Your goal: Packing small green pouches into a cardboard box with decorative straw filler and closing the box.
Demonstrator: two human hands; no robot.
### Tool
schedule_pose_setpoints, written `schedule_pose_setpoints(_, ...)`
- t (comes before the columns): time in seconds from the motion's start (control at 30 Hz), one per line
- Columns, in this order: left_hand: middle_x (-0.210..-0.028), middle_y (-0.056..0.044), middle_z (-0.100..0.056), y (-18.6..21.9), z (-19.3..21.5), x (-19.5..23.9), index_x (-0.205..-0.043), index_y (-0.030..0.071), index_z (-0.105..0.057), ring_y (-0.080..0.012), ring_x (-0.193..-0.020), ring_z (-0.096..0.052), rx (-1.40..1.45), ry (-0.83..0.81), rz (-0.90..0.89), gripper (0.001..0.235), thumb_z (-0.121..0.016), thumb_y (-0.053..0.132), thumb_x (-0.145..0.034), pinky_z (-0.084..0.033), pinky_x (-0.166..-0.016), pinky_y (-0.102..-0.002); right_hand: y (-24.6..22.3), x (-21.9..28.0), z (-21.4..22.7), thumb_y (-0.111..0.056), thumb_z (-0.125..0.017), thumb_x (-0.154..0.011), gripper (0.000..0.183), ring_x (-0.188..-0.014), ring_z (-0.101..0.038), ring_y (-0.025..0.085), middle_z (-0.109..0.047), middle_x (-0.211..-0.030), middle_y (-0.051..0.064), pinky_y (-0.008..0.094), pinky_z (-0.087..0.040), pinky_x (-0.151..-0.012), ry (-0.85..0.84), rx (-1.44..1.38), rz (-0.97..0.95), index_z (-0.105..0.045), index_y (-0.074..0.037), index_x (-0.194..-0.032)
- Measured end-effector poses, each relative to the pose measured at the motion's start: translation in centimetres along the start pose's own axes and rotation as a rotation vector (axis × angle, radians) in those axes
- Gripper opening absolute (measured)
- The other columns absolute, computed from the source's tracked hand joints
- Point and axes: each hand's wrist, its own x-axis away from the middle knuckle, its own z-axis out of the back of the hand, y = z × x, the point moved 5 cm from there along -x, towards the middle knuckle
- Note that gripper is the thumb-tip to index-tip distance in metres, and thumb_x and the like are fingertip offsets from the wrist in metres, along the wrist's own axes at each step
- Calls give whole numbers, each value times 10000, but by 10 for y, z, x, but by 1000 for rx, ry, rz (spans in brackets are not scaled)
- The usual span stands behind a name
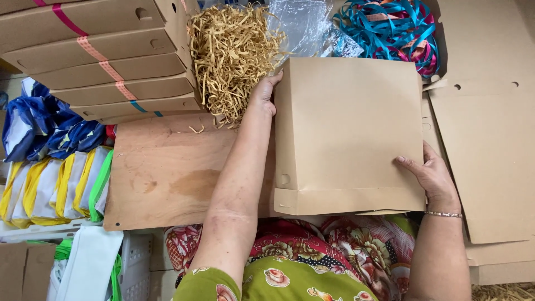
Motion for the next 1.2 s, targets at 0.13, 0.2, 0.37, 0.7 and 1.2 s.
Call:
schedule_pose_setpoints(0.13, -941, -107, -769, -1, -4, 11, -912, 104, -723, -272, -830, -719, 27, 103, -32, 186, -816, 122, -753, -596, -743, -421, -4, 5, -1, -106, -726, -824, 672, -1102, -630, 193, -666, -1292, 118, 332, -526, -976, 3, -26, -17, -530, -86, -1467)
schedule_pose_setpoints(0.2, -979, -116, -771, 2, -10, 21, -982, 48, -755, -278, -869, -720, 29, 95, -95, 246, -787, 88, -741, -590, -762, -405, -2, 2, 1, -134, -721, -838, 646, -1134, -623, 198, -662, -1305, 120, 328, -512, -993, -5, 7, 12, -533, -69, -1453)
schedule_pose_setpoints(0.37, -1100, -94, -777, 11, -21, 43, -1071, 110, -772, -257, -968, -713, -17, 107, -69, 412, -850, 223, -682, -581, -844, -402, 3, -1, 4, -122, -717, -840, 641, -1125, -626, 197, -664, -1295, 125, 327, -512, -994, -8, -8, -11, -528, -73, -1451)
schedule_pose_setpoints(0.7, -993, -91, -772, -3, -8, -7, -982, 116, -773, -260, -875, -714, 128, 35, -39, 215, -814, 152, -773, -582, -812, -391, 2, 0, 1, -110, -696, -861, 616, -1136, -627, 208, -659, -1312, 126, 342, -517, -1001, -33, -26, -3, -522, -68, -1450)
schedule_pose_setpoints(1.2, -1412, -86, -566, 9, -12, 31, -1243, 173, -615, -271, -1226, -605, -505, 188, -508, 311, -574, 101, -942, -497, -1000, -402, 10, -6, 4, -91, -710, -855, 607, -1125, -633, 205, -666, -1300, 141, 341, -518, -997, -34, 12, -6, -524, -61, -1432)
